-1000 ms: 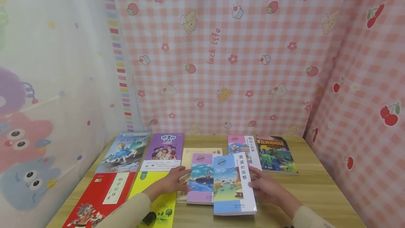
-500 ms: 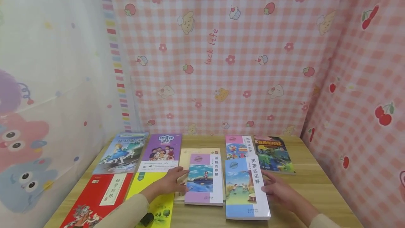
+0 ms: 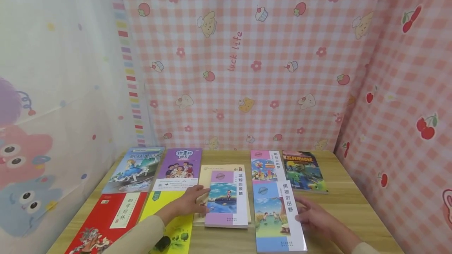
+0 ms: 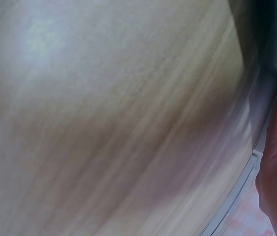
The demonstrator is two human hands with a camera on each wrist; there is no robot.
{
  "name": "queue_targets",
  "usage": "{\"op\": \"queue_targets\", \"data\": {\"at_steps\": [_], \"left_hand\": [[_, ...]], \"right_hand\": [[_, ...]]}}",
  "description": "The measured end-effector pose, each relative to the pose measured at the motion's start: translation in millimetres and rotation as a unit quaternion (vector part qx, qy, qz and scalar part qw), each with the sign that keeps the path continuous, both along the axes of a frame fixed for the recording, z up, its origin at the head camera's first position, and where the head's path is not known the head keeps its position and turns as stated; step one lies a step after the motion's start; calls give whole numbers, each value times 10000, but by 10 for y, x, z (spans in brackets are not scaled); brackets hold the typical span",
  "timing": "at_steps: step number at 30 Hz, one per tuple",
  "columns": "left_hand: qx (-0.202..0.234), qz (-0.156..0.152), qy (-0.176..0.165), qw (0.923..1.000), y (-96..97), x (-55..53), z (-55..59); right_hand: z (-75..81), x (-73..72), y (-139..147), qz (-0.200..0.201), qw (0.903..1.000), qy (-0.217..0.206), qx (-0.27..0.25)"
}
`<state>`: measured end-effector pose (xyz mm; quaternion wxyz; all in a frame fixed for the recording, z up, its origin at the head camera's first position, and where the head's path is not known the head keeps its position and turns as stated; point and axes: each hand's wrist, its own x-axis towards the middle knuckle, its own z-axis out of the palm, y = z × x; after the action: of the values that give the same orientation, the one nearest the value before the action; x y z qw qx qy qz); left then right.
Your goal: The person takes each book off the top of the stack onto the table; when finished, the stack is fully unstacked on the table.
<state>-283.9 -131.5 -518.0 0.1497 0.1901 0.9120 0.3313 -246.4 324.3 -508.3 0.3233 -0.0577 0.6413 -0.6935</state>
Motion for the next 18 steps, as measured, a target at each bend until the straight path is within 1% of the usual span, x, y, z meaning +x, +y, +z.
{"op": "queue_targets", "data": {"at_steps": [6, 11, 15, 17, 18], "left_hand": [[-36, 3, 12, 10000, 4, 3, 1], [18, 18, -23, 10000, 5, 0, 8], [13, 21, -32, 10000, 10, -9, 6], [6, 17, -31, 10000, 13, -9, 6], [-8, 30, -43, 10000, 14, -10, 1]], "right_hand": [[-43, 28, 23, 71, 9998, -108, 132], [-84, 55, 37, 144, 9994, -139, 268], [-75, 68, 31, 161, 9993, -154, 295], [-47, 63, 20, 223, 9987, -4, 456], [-26, 62, 12, 189, 9977, 114, 643]]}}
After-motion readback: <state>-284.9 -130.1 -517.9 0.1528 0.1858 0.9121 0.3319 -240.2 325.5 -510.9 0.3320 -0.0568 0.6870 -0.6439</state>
